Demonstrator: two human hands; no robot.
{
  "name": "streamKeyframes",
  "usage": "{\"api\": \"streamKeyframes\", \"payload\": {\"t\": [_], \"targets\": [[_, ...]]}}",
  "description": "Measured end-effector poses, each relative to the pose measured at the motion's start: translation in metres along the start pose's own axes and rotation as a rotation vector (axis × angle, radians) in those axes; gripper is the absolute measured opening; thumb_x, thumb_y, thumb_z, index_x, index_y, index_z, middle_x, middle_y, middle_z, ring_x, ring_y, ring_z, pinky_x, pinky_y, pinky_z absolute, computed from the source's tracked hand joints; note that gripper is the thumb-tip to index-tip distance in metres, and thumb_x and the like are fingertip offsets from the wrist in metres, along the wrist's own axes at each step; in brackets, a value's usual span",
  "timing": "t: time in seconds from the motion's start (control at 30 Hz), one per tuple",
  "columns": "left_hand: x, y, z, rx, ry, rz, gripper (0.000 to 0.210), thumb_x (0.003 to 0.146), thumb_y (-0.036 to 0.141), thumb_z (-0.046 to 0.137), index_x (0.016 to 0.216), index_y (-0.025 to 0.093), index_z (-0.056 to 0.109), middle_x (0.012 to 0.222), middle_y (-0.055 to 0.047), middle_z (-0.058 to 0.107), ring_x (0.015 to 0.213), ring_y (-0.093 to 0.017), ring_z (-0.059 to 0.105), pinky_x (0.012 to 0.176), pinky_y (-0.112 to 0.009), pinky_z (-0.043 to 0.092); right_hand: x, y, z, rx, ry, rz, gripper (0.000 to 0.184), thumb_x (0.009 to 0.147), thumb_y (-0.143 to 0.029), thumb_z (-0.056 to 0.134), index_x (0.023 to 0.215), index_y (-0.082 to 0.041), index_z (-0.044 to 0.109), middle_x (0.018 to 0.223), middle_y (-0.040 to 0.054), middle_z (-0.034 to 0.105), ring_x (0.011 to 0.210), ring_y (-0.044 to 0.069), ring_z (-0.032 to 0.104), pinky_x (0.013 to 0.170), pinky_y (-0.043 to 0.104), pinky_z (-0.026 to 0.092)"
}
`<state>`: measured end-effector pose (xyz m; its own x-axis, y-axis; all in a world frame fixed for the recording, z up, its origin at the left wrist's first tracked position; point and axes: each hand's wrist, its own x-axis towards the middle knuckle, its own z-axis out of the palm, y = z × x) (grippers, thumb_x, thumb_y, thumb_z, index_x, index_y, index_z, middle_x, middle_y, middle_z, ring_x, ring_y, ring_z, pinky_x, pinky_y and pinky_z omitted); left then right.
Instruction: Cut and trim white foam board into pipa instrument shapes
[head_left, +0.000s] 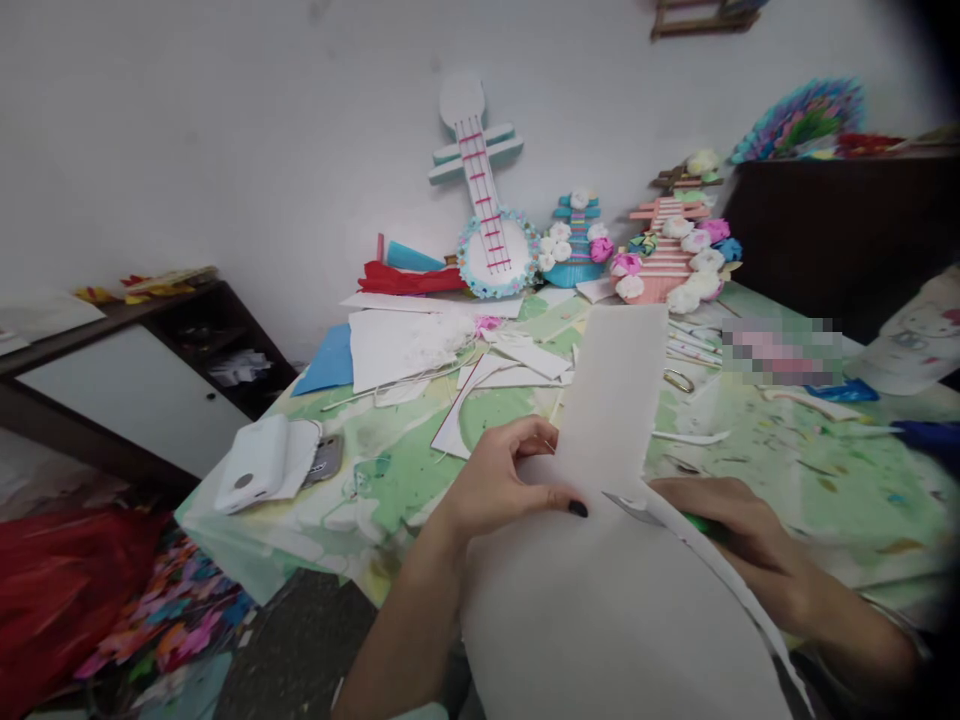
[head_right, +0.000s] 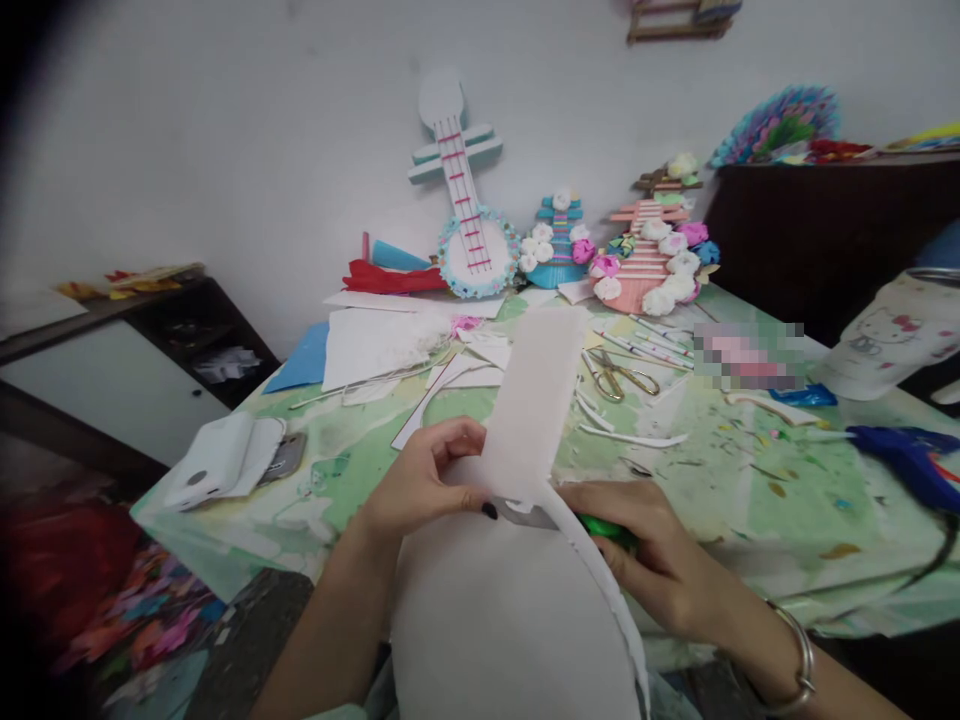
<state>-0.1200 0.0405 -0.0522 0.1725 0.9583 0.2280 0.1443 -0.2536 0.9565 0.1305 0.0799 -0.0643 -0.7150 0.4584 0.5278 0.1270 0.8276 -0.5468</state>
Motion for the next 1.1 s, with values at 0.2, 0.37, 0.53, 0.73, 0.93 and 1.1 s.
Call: {"api": "streamKeyframes", "payload": {"t": [0.2,0.37,0.53,0.73,0.93,1.1], "targets": [[0.0,0.003,-0.001,0.067,-0.048,-0.004,0.039,0.061,0.032,0.079,0.079,0.02,0.047,0.074,0.003,0.054,0.07,-0.011,0.049,0.062,-0.022,0.035,-0.005,0.005,0.001,0.033,0.003,0.038,0.035,0.088,-0.036,0.05,0.119,-0.027,0.061,0.104,0.0075,0.07,0.089,0.022,0.067,0.076,0.028,0.051],[0.002,0.002,0.0,0.116,-0.05,-0.011,0.038,0.063,0.033,0.078,0.079,0.02,0.045,0.074,0.003,0.051,0.07,-0.011,0.046,0.061,-0.022,0.033,0.0,0.001,-0.001,0.056,-0.024,0.006,0.036,0.09,-0.036,0.047,0.123,-0.028,0.057,0.104,0.0055,0.07,0.089,0.02,0.067,0.074,0.026,0.05],[0.002,0.004,0.001,0.115,-0.06,-0.014,0.039,0.063,0.033,0.077,0.078,0.02,0.044,0.072,0.004,0.048,0.067,-0.01,0.043,0.06,-0.022,0.031,0.004,-0.004,-0.004,0.068,-0.109,0.054,0.035,0.09,-0.034,0.046,0.123,-0.028,0.057,0.099,0.004,0.07,0.091,0.023,0.066,0.074,0.029,0.05],[0.003,0.005,0.003,0.115,-0.05,-0.036,0.037,0.062,0.03,0.076,0.077,0.02,0.043,0.071,0.004,0.046,0.066,-0.01,0.042,0.06,-0.022,0.03,0.006,-0.004,-0.004,0.12,-0.098,0.072,0.032,0.089,-0.035,0.047,0.116,-0.024,0.06,0.098,0.0061,0.068,0.085,0.022,0.065,0.074,0.029,0.047],[0.004,0.003,0.004,0.13,-0.027,-0.036,0.038,0.06,0.027,0.077,0.074,0.02,0.043,0.068,0.005,0.042,0.065,-0.01,0.041,0.059,-0.022,0.029,0.01,-0.007,-0.005,0.131,-0.133,0.049,0.03,0.09,-0.031,0.045,0.116,-0.026,0.058,0.093,0.0036,0.069,0.081,0.019,0.064,0.067,0.025,0.047],[0.004,0.0,0.005,0.032,-0.033,-0.053,0.04,0.057,0.026,0.08,0.075,0.019,0.045,0.066,0.006,0.046,0.063,-0.008,0.043,0.057,-0.021,0.03,0.01,-0.007,-0.005,0.091,-0.123,0.044,0.032,0.091,-0.029,0.046,0.121,-0.025,0.057,0.101,0.0055,0.069,0.086,0.019,0.065,0.072,0.026,0.048]]}}
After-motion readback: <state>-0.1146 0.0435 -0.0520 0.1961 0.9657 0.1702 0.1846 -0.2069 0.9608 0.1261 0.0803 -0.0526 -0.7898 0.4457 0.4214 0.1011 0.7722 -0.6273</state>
